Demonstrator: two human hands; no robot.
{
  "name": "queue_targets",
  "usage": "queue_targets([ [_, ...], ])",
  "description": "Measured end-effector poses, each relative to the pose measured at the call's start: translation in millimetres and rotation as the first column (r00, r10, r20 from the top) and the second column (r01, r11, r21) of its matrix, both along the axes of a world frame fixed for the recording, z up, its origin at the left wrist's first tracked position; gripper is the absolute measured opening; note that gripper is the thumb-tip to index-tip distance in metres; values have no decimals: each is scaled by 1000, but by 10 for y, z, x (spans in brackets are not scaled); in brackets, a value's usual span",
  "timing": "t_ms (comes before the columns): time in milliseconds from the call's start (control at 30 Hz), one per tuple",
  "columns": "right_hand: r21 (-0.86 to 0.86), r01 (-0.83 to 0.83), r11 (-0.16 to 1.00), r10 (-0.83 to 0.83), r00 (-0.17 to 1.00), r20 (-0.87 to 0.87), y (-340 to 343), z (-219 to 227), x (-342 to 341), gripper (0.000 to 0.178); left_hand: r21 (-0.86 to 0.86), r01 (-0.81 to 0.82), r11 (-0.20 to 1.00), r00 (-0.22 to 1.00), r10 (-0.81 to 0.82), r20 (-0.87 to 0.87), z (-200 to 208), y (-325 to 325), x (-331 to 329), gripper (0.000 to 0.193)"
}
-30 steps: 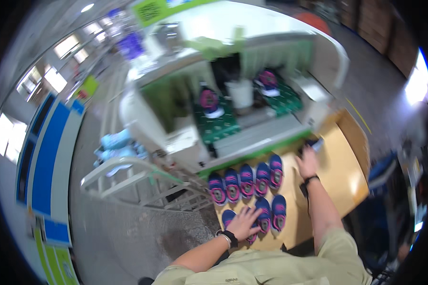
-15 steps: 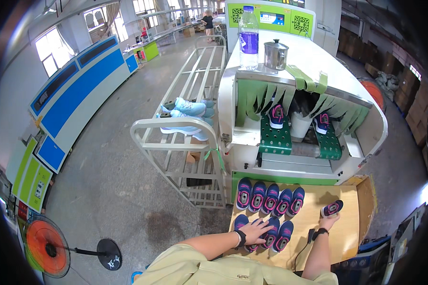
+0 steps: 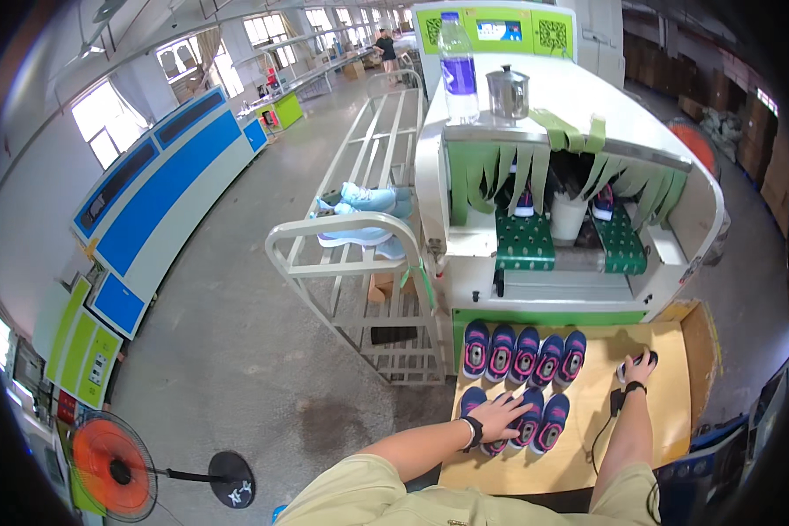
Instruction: Sorting shoe uppers and placing them into a conveyor-fed machine during manufacturing.
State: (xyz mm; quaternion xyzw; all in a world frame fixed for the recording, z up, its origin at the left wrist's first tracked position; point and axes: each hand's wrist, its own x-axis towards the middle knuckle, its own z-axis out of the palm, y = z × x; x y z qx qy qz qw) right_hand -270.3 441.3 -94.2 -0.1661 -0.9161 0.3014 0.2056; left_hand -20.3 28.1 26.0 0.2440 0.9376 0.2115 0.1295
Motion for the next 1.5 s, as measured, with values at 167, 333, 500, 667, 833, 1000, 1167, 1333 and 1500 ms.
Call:
queue_targets([
  [167, 46, -298, 953, 301, 950, -82, -414, 162, 498, 53, -27, 23, 999, 1000, -23, -1, 14, -4, -21, 79],
  [333, -99, -462, 881, 463, 886, -19, -1204, 667, 1729, 39, 11, -40, 999, 998, 40, -46, 2, -101, 1, 76],
  [500, -132, -378, 916, 373, 926, -63, -1584, 819, 2469, 23, 84, 35, 996, 999, -38, 28, 58, -70, -148, 73],
  [667, -158, -336, 928, 340, 941, -8, -1656, 957, 2568, 27, -1, -10, 1000, 999, 10, -34, 101, -84, -142, 74],
  [833, -109, -300, 948, 299, 954, -21, -1688, 959, 2639, 27, 28, -15, 999, 1000, 16, -20, 90, -62, -66, 75],
  [1000, -55, -295, 954, 296, 955, 4, -1663, 1031, 2768, 28, 28, -23, 999, 998, 25, -50, 79, -38, 36, 74],
  [1167, -55, -315, 947, 318, 946, 60, -1749, 1001, 2742, 29, -17, -61, 998, 998, 61, 8, 138, -104, 53, 73],
  [1333, -32, -286, 958, 288, 955, 68, -1666, 1048, 2743, 28, -8, -44, 999, 999, 44, 3, 126, -41, 8, 73],
  [1500, -67, -276, 959, 278, 960, 29, -1682, 1035, 2700, 28, 26, -28, 999, 999, 29, -19, 122, -33, -28, 72],
])
